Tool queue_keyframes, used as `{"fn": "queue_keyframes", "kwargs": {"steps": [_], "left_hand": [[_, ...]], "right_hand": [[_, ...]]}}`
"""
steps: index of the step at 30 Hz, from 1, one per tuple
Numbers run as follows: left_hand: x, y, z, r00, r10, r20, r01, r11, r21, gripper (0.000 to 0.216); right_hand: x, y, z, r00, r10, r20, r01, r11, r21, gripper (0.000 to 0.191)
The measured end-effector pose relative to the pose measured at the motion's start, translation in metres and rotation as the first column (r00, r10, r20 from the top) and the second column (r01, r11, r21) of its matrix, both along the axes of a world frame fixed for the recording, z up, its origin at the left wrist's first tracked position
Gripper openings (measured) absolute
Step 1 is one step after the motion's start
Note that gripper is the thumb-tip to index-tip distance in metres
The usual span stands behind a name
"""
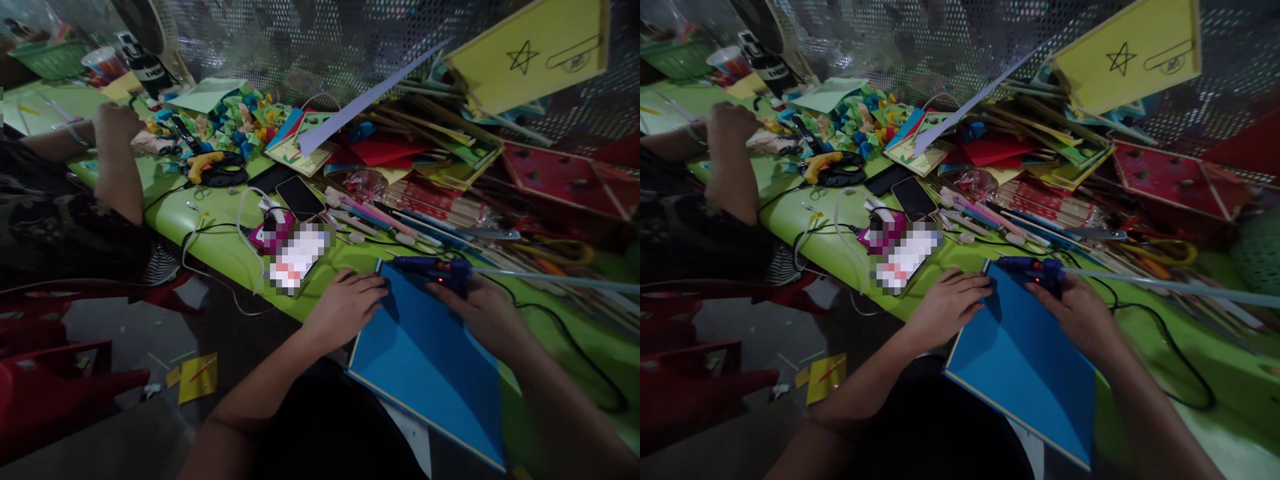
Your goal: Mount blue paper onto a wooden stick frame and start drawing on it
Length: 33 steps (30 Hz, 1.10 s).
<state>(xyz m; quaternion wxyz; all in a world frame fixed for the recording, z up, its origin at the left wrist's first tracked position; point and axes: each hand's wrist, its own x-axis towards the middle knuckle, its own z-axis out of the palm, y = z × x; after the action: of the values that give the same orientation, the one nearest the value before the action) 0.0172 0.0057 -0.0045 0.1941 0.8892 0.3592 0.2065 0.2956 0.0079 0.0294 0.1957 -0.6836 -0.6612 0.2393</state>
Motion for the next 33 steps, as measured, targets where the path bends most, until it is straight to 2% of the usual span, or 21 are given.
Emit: {"fn": "queue_keyframes", "kwargs": {"steps": [5,10,19,26,33], "left_hand": [[0.001,0.001,0.001,1.000,0.005,0.002,-0.005,1.000,-0.009,0.032],[0.000,0.001,0.003,1.000,0.001,-0.002,-0.001,1.000,-0.016,0.032],[-0.001,-0.001,0.005,1.000,0.002,-0.007,-0.002,1.000,-0.029,0.031],[-0.002,0.000,0.005,1.000,0.002,0.006,-0.002,0.999,-0.036,0.032],[-0.001,0.000,0.005,1.000,0.003,0.009,-0.002,0.999,-0.041,0.032]], "right_hand": [[0.004,0.000,-0.003,0.999,0.015,0.048,-0.014,1.000,-0.021,0.052],[0.006,0.000,-0.005,0.997,0.029,0.070,-0.030,0.999,0.017,0.053],[-0.002,0.002,0.003,0.993,0.027,0.112,-0.026,1.000,-0.011,0.057],[-0.003,0.002,0.006,0.994,0.055,0.098,-0.056,0.998,0.011,0.050],[0.009,0.000,-0.006,0.985,0.036,0.166,-0.037,0.999,0.000,0.054]]}}
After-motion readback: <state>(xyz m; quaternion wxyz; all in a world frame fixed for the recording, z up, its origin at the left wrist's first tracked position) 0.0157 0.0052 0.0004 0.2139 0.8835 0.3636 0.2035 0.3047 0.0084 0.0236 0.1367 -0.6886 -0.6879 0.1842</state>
